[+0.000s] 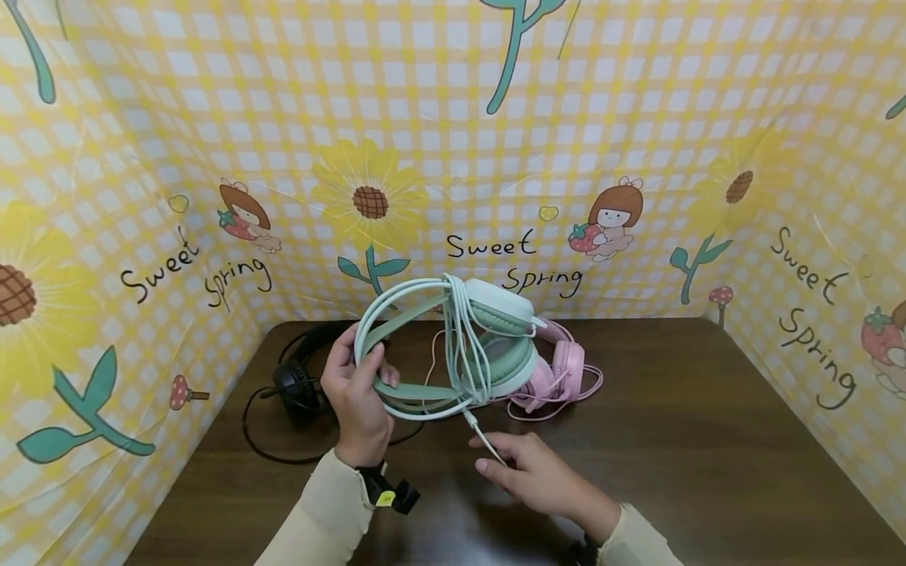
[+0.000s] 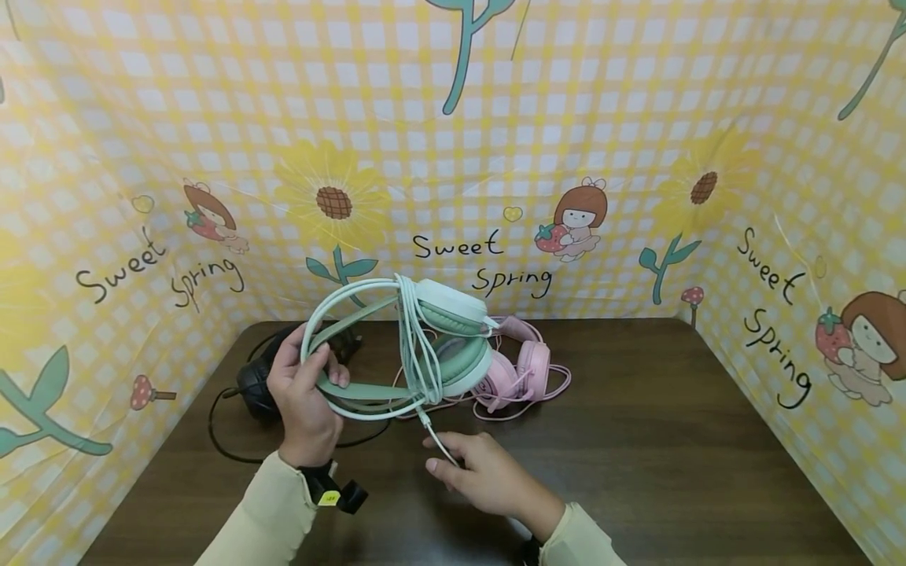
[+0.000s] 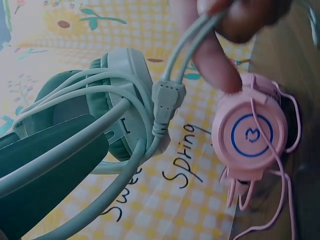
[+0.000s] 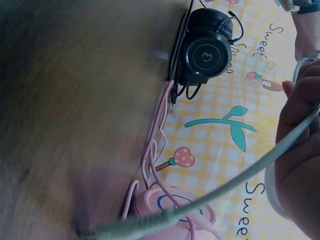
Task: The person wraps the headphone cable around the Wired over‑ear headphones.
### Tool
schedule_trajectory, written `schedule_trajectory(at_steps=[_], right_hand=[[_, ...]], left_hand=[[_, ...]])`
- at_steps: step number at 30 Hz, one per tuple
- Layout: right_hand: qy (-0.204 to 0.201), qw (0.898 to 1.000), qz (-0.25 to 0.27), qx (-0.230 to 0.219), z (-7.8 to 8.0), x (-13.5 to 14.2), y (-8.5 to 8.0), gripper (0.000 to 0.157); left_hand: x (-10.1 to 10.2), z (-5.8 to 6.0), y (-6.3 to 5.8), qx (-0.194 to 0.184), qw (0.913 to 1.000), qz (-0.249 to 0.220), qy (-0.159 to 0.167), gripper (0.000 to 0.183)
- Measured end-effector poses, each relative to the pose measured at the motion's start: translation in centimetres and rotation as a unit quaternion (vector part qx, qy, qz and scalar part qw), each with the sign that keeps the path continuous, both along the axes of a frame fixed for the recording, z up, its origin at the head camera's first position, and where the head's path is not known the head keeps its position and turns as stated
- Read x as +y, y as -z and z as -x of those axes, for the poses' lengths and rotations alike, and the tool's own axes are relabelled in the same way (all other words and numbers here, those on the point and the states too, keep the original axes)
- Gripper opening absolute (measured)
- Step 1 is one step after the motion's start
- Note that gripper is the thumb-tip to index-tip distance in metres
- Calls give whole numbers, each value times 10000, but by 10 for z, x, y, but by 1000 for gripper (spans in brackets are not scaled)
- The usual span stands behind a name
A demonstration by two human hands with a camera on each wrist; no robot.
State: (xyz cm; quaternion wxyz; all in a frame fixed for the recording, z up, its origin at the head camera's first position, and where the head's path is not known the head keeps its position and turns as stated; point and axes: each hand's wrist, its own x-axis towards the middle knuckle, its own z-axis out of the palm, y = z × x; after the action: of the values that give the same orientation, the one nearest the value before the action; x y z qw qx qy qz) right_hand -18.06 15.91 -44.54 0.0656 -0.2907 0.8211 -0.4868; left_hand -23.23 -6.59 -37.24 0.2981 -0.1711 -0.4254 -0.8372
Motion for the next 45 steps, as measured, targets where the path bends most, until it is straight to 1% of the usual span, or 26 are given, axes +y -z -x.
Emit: schedule_trajectory(at_steps=[5,10,16,21,24,27,31,34,38,41,45], right_hand=[[-46,9998,-170,99,-4,5,-3,29],[-254,9995,-136,-96,-11,10,-5,29],[-443,9989,-137,-20,-19,17,-7,31],[-421,9990,-127,47,-26,24,-15,36],[-407,9989,-182,137,-29,28,-20,37],[-450,9982,-222,333,-32,31,-25,36],[-510,9961,-211,683,-37,34,-32,34],[-479,9912,-302,1195,-39,36,-38,34],[-433,9809,-480,1835,-40,38,-46,34],[-498,9795,-463,1898,-41,39,-53,33],[-498,9780,-299,2002,-42,43,-61,32]], left_hand=[[-4,1,2,34,9992,308,-249,26],[-10,3,5,178,9956,721,-569,28],[-19,3,9,262,9885,1226,-841,32],[-26,4,11,279,9824,1548,-1009,34],[-30,5,13,241,9796,1695,-1057,34],[-33,5,15,164,9765,1848,-1098,34],[-35,4,19,64,9732,2041,-1056,36],[-35,2,21,-26,9693,2239,-1020,36],[-35,0,24,-39,9665,2396,-921,37],[-34,-1,25,-4,9638,2518,-879,38],[-34,-2,25,20,9551,2831,-869,39]])
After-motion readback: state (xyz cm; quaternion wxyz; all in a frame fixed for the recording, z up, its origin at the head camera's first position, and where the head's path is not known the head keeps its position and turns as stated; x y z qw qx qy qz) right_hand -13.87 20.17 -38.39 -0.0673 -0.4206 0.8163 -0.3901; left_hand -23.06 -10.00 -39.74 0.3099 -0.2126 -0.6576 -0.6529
